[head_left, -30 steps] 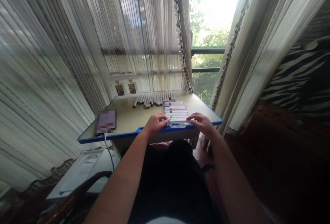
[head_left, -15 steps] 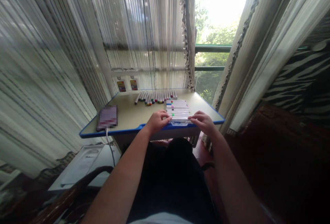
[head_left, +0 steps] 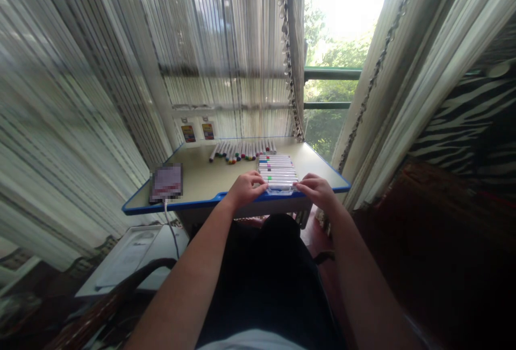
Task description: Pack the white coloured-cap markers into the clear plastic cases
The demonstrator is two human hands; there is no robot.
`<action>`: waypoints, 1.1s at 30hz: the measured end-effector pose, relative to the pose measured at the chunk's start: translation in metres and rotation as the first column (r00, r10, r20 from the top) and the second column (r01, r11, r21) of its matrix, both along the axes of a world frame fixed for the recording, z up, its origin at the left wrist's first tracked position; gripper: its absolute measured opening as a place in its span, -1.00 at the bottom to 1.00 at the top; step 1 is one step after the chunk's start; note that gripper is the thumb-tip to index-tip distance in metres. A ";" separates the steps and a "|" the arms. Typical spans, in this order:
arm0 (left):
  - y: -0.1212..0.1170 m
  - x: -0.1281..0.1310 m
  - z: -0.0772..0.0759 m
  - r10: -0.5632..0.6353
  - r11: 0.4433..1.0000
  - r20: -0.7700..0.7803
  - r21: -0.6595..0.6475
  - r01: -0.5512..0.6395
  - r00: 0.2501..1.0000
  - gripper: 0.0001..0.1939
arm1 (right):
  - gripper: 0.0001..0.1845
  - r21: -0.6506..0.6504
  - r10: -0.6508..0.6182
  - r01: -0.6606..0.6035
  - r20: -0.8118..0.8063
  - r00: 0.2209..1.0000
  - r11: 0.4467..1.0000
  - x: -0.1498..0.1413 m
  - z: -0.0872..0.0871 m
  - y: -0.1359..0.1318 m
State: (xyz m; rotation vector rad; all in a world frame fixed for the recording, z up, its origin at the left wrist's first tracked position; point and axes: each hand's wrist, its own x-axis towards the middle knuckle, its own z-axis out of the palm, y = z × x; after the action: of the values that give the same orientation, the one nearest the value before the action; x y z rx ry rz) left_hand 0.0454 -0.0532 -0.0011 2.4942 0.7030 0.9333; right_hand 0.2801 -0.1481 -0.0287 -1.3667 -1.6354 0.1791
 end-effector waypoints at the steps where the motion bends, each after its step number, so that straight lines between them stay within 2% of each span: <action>1: 0.000 0.000 0.001 0.002 1.000 -0.005 -0.006 -0.002 1.000 -0.76 | -0.70 0.003 -0.003 0.003 -0.008 1.000 1.000 0.000 0.000 0.000; 5: 0.001 -0.001 0.002 0.009 0.999 -0.021 -0.042 -0.010 1.000 -0.59 | -0.67 -0.001 0.001 -0.001 -0.096 0.995 1.000 0.001 0.004 -0.004; 10: 0.002 -0.001 0.001 0.050 0.998 -0.034 0.037 -0.049 0.998 -0.40 | -0.65 -0.066 0.066 -0.073 -0.102 0.993 0.995 0.003 0.006 -0.009; 13: 0.002 0.000 -0.001 0.029 0.999 -0.076 0.026 -0.027 0.997 -0.20 | -0.45 -0.115 0.114 -0.125 -0.100 0.989 0.986 0.004 0.004 -0.009; 15: 0.002 0.001 -0.002 0.013 1.000 -0.131 -0.002 -0.013 0.991 -0.14 | -0.35 -0.138 0.140 -0.153 -0.103 0.985 0.978 0.004 0.004 -0.009; 16: 0.002 0.001 -0.002 0.007 1.000 -0.156 -0.014 -0.010 0.988 -0.14 | -0.37 -0.149 0.148 -0.159 -0.084 0.985 0.976 0.004 0.004 -0.008; 20: 0.003 0.001 -0.002 0.003 1.000 -0.191 -0.027 -0.008 0.981 -0.25 | -0.70 -0.170 0.143 -0.131 0.061 0.988 0.977 0.001 0.008 -0.007; 22: 0.003 0.001 -0.002 0.011 1.000 -0.191 -0.019 -0.015 0.981 -0.27 | -0.76 -0.172 0.132 -0.118 0.074 0.988 0.978 -0.001 0.011 -0.008; 25: 0.003 0.001 -0.002 0.019 1.000 -0.168 -0.012 -0.021 0.986 -0.29 | -0.75 -0.188 0.160 -0.156 0.007 0.987 0.970 -0.001 0.016 -0.012; 27: 0.001 0.000 -0.001 0.014 1.000 -0.152 -0.022 -0.017 0.988 -0.29 | -0.70 -0.219 0.195 -0.211 -0.091 0.977 0.953 0.002 0.020 -0.012; 29: -0.001 -0.001 0.000 0.012 0.999 -0.144 -0.042 -0.018 0.990 -0.24 | -0.65 -0.244 0.173 -0.216 -0.188 0.967 0.945 0.008 0.024 -0.007; 33: 0.004 -0.001 0.005 0.036 0.990 -0.067 -0.133 -0.045 0.997 -0.22 | -0.64 -0.220 -0.024 -0.028 -0.233 0.972 0.975 0.018 0.034 0.029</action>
State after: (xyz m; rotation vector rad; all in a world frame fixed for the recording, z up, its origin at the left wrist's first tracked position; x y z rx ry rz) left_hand 0.0448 -0.0490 0.0040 2.4084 0.8125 0.7941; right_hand 0.2985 -0.1190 0.0054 -1.4497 -1.4507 0.5189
